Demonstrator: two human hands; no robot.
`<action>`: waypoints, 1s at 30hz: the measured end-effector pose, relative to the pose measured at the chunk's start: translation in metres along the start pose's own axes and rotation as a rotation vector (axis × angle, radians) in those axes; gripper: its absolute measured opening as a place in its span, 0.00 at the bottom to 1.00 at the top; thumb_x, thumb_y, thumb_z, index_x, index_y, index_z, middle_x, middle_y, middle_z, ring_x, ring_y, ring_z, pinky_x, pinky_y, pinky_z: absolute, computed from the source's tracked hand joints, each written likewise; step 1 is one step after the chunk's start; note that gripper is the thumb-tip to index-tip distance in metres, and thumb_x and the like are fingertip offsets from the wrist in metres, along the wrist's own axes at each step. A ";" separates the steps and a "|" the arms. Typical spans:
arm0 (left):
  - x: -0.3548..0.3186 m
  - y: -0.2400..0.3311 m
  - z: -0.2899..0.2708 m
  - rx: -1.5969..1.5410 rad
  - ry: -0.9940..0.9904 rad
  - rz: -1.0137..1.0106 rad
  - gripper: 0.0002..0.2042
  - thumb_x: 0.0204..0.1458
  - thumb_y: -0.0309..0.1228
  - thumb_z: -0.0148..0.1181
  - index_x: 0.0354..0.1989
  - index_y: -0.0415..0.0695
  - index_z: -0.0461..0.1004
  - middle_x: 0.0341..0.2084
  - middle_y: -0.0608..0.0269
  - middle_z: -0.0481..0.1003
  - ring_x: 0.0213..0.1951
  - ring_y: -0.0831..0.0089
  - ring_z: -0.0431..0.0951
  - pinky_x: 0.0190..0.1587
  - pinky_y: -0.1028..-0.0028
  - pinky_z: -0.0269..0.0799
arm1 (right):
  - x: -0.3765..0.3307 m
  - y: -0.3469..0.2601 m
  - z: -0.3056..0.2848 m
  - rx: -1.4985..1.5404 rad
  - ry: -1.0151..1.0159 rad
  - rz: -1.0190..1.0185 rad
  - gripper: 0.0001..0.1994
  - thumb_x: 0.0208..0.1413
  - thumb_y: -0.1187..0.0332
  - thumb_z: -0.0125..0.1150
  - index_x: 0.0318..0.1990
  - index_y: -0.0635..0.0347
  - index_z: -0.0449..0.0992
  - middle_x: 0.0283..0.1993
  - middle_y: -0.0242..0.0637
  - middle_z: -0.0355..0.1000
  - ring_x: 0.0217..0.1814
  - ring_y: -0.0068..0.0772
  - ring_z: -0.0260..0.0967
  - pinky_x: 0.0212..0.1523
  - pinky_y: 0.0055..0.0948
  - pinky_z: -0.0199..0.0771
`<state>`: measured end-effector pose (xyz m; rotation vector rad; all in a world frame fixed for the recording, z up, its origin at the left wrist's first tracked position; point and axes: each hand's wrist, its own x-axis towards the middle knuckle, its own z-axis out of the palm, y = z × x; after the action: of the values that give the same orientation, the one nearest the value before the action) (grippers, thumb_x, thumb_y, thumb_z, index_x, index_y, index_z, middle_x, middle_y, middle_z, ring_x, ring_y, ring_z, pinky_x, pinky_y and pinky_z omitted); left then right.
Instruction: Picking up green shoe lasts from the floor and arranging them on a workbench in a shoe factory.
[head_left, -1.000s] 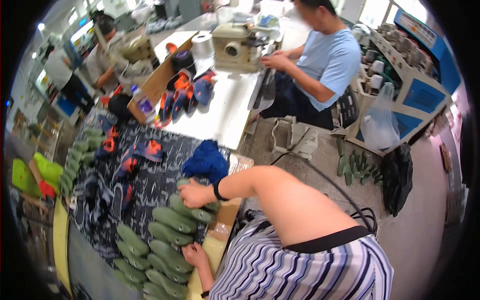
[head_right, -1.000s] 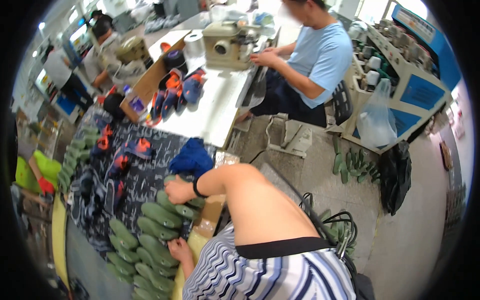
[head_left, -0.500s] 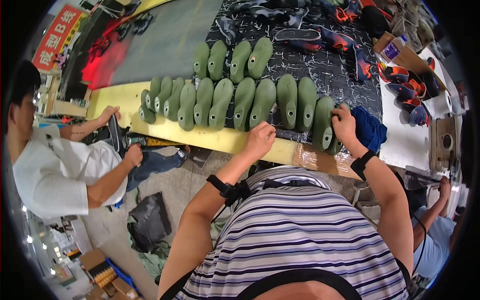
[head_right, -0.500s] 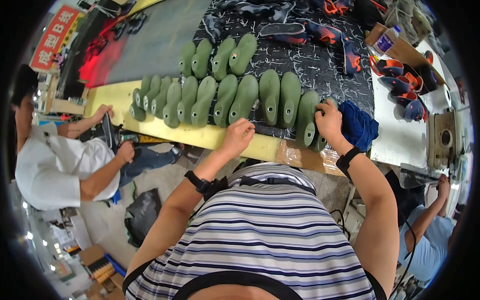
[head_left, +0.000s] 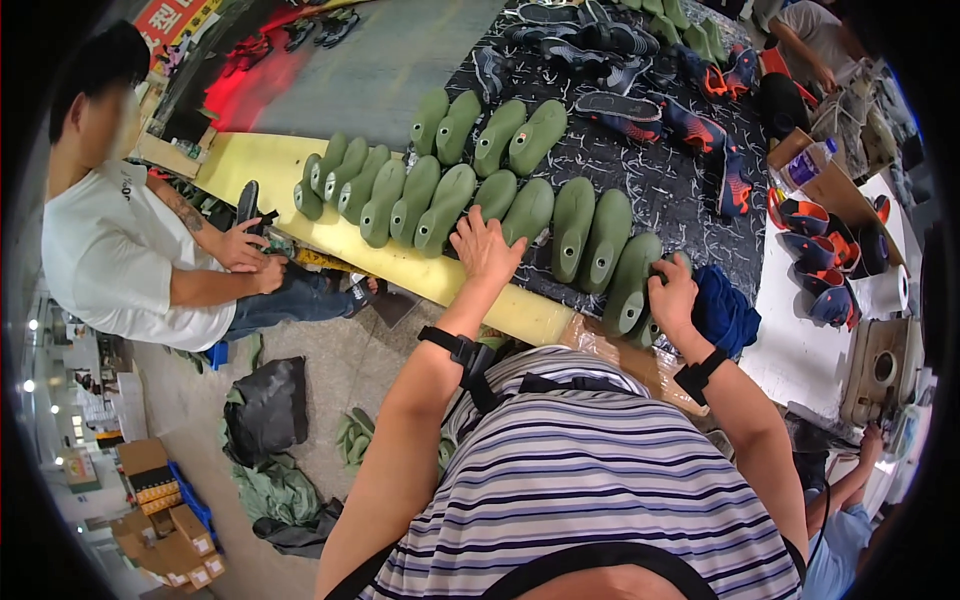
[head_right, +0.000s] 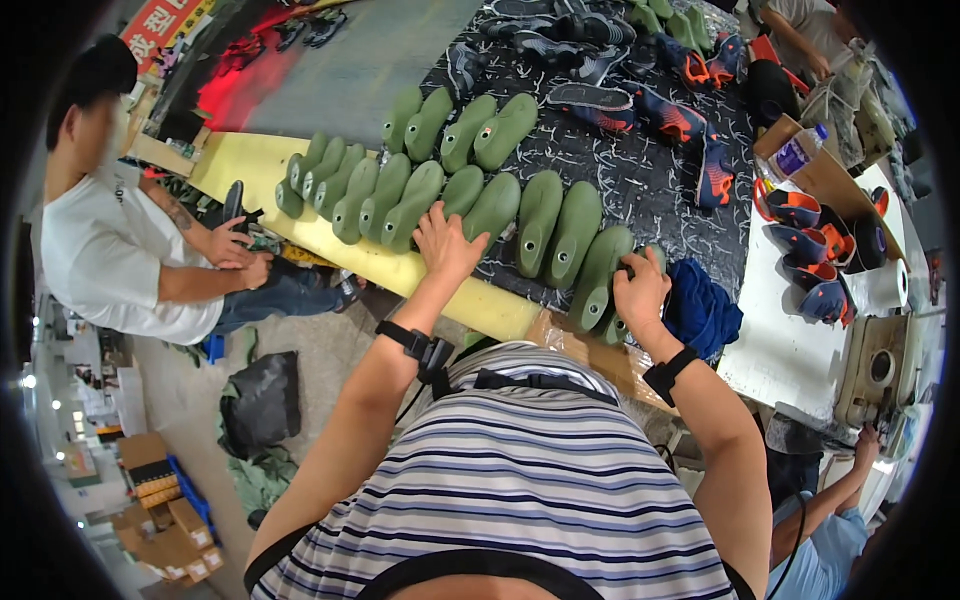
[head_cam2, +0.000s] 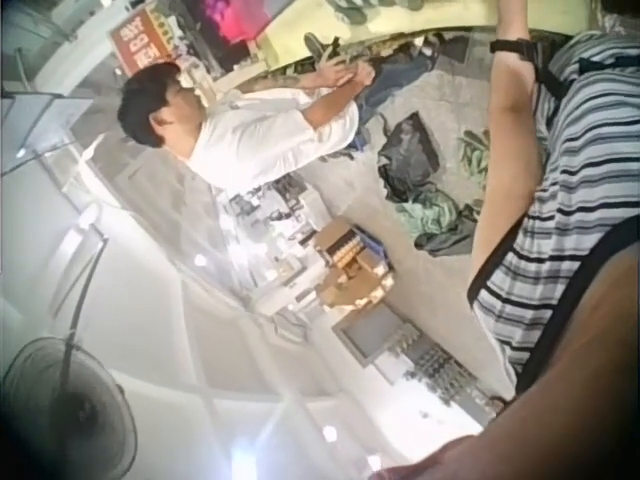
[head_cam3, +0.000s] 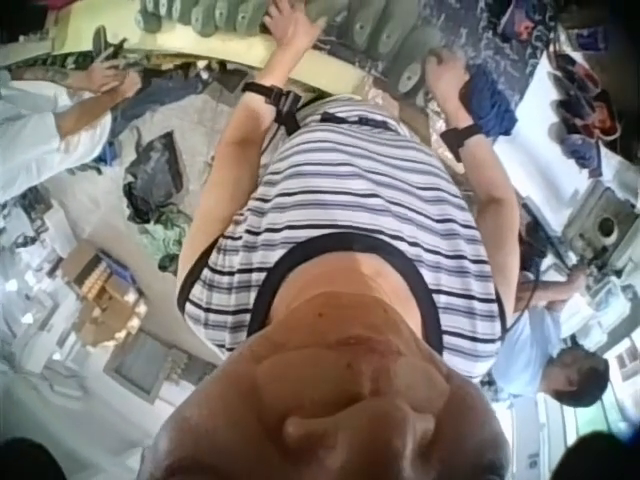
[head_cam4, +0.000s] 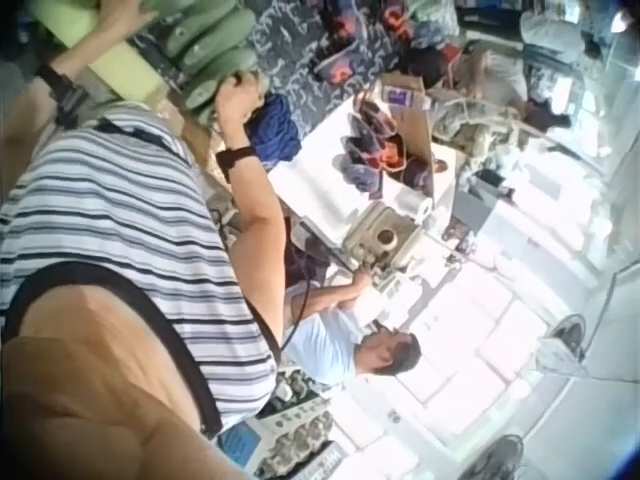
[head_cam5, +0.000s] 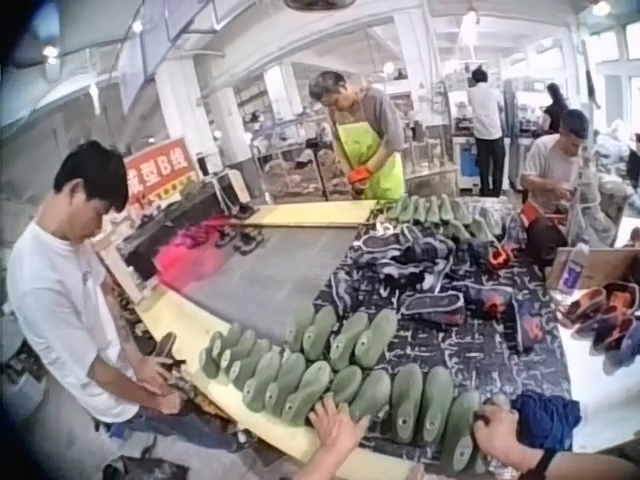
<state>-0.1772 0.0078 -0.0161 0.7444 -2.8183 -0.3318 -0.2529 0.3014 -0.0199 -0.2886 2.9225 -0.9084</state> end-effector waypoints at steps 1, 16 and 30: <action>-0.001 -0.003 0.001 0.026 -0.015 -0.019 0.24 0.38 0.43 0.67 0.38 0.35 0.75 0.54 0.50 0.60 0.54 0.52 0.59 0.55 0.55 0.52 | 0.000 0.000 0.000 0.024 0.006 -0.008 0.13 0.46 0.68 0.52 0.39 0.59 0.78 0.46 0.44 0.73 0.65 0.43 0.55 0.60 0.48 0.48; -0.010 0.004 -0.018 0.019 0.171 0.245 0.26 0.38 0.37 0.67 0.43 0.35 0.67 0.52 0.47 0.60 0.58 0.51 0.56 0.54 0.53 0.50 | 0.000 0.008 0.006 0.017 0.058 -0.052 0.12 0.45 0.69 0.52 0.35 0.58 0.78 0.44 0.41 0.74 0.64 0.42 0.58 0.57 0.54 0.49; -0.013 0.118 0.016 -0.115 -0.215 0.382 0.27 0.41 0.40 0.62 0.44 0.31 0.67 0.54 0.52 0.62 0.58 0.46 0.55 0.56 0.51 0.54 | -0.002 -0.006 -0.007 0.036 0.058 0.027 0.10 0.45 0.70 0.53 0.34 0.59 0.78 0.40 0.45 0.74 0.64 0.40 0.58 0.58 0.53 0.48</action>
<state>-0.2241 0.1174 -0.0011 0.1442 -3.0225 -0.5268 -0.2505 0.3010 -0.0107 -0.2245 2.9506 -0.9813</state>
